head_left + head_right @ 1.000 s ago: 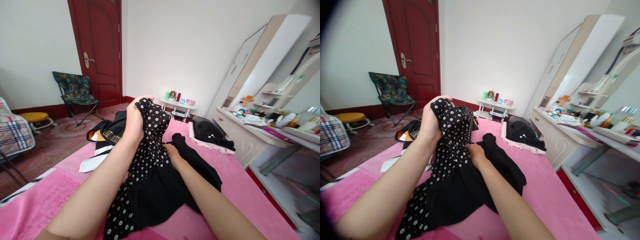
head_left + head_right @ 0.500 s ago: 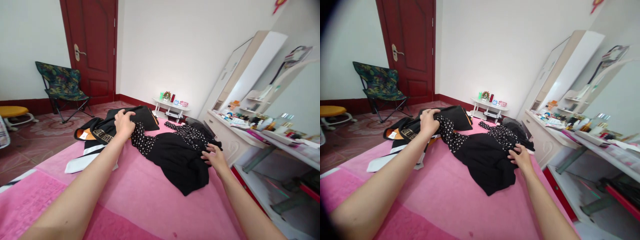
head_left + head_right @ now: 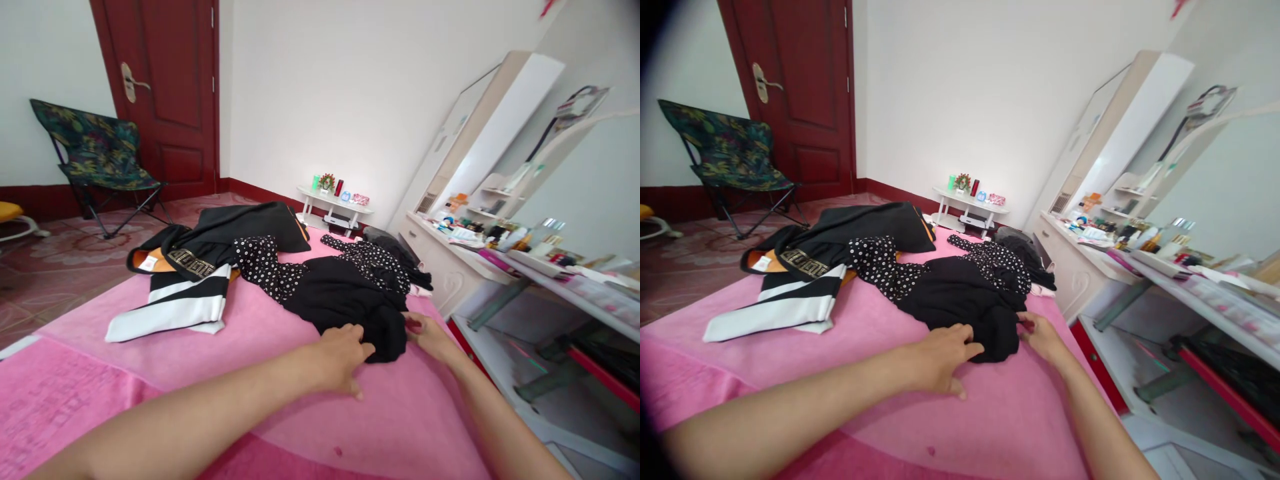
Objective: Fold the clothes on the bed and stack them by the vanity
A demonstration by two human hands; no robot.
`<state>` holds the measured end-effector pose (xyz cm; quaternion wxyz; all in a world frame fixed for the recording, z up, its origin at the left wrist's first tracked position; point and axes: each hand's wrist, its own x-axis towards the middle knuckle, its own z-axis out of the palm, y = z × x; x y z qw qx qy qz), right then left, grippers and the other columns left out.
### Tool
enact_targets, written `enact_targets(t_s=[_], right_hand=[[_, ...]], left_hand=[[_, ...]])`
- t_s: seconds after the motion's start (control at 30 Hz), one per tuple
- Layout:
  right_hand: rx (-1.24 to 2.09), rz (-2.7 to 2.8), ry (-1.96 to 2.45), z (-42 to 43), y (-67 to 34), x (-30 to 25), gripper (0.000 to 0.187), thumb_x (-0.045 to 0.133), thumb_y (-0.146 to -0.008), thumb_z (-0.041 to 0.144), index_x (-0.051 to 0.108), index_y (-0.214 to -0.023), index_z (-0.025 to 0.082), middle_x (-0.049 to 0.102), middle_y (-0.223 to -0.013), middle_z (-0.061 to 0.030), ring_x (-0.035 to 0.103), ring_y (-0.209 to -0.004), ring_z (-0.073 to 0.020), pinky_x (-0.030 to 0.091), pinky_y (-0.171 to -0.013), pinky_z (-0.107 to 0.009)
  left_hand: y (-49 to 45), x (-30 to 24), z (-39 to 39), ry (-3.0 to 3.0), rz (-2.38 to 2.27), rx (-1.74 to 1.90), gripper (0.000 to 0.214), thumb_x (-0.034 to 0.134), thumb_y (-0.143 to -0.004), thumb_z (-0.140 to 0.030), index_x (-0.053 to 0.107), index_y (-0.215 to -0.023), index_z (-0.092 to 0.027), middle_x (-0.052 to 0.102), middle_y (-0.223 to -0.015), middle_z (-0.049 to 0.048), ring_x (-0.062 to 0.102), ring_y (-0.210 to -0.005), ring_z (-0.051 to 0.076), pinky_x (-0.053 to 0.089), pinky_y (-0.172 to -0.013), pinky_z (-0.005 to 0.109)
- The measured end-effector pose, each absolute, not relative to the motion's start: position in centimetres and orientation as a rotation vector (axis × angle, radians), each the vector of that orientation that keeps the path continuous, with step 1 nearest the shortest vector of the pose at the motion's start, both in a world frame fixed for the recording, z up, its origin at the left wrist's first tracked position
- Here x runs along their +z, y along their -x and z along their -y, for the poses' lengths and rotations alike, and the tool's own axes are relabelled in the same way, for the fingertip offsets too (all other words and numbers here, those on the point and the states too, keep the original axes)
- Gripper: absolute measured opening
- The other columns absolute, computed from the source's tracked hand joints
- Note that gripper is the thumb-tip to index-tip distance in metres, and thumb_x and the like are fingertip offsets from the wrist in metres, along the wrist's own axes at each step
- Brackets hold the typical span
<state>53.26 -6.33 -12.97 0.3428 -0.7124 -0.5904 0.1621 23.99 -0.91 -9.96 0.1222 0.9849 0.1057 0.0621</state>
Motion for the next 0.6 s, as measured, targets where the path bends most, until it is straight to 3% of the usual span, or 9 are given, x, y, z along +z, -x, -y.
enact_targets(t_s=[0.07,0.17,0.27,0.43,0.5,0.6], right_hand=[[0.505,1.598,1.772,6.4,-52.5,-13.5,0.051,0.061,-0.058,0.02,0.063,-0.109,0.018,0.066,-0.112,-0.008,0.062,-0.101,-0.0243,0.049,-0.089,-0.037],[0.274,1.571,1.806,5.8,-51.3,-14.8,0.061,0.059,-0.058,0.02,0.055,-0.119,0.019,0.061,-0.119,-0.009,0.058,-0.107,-0.0254,0.047,-0.09,-0.038],[0.052,1.578,1.964,5.0,-50.3,-16.1,0.037,0.05,-0.068,0.018,0.061,-0.103,0.019,0.066,-0.106,-0.0093,0.061,-0.1,-0.0258,0.046,-0.086,-0.037],[0.087,1.551,2.056,5.0,-49.8,-14.7,0.011,0.048,-0.073,0.021,0.059,-0.072,0.021,0.066,-0.071,-0.0043,0.063,-0.073,-0.0232,0.046,-0.066,-0.032],[0.103,1.536,1.938,5.8,-49.7,-12.5,0.015,0.051,-0.075,0.028,0.054,-0.063,0.02,0.065,-0.073,-0.0045,0.062,-0.075,-0.0225,0.046,-0.068,-0.032],[0.1,1.508,1.754,7.9,-49.2,-8.4,0.027,0.053,-0.079,0.038,0.052,-0.06,0.019,0.066,-0.097,-0.008,0.059,-0.096,-0.024,0.044,-0.077,-0.033]], left_hand=[[-24.6,-11.1,1.0,-2.881,-0.405,0.325,0.073,0.072,-0.066,-0.054,0.052,-0.127,-0.017,0.053,-0.115,0.0148,0.052,-0.104,0.031,0.048,-0.079,0.038],[-25.7,-12.4,0.2,-2.904,-0.495,0.419,0.032,0.059,-0.083,-0.033,0.061,-0.113,-0.021,0.057,-0.105,0.0096,0.054,-0.099,0.026,0.047,-0.078,0.034],[-26.5,-13.3,-1.0,-2.822,-0.495,0.499,0.024,0.048,-0.085,-0.014,0.067,-0.098,-0.022,0.062,-0.093,0.005,0.056,-0.092,0.022,0.045,-0.073,0.029],[-24.8,-11.2,-3.5,-2.281,-0.435,0.691,0.017,0.048,-0.085,-0.019,0.064,-0.09,-0.017,0.065,-0.086,0.0022,0.059,-0.081,0.017,0.043,-0.073,0.026],[-22.7,-8.4,-4.5,-2.112,-0.392,0.743,0.019,0.046,-0.087,-0.025,0.062,-0.086,-0.014,0.063,-0.081,0.0018,0.056,-0.075,0.015,0.043,-0.069,0.024],[-18.4,-3.4,-5.2,-2.013,-0.352,0.754,0.024,0.048,-0.087,-0.035,0.06,-0.084,-0.014,0.06,-0.078,0.0008,0.053,-0.071,0.014,0.042,-0.067,0.024]])
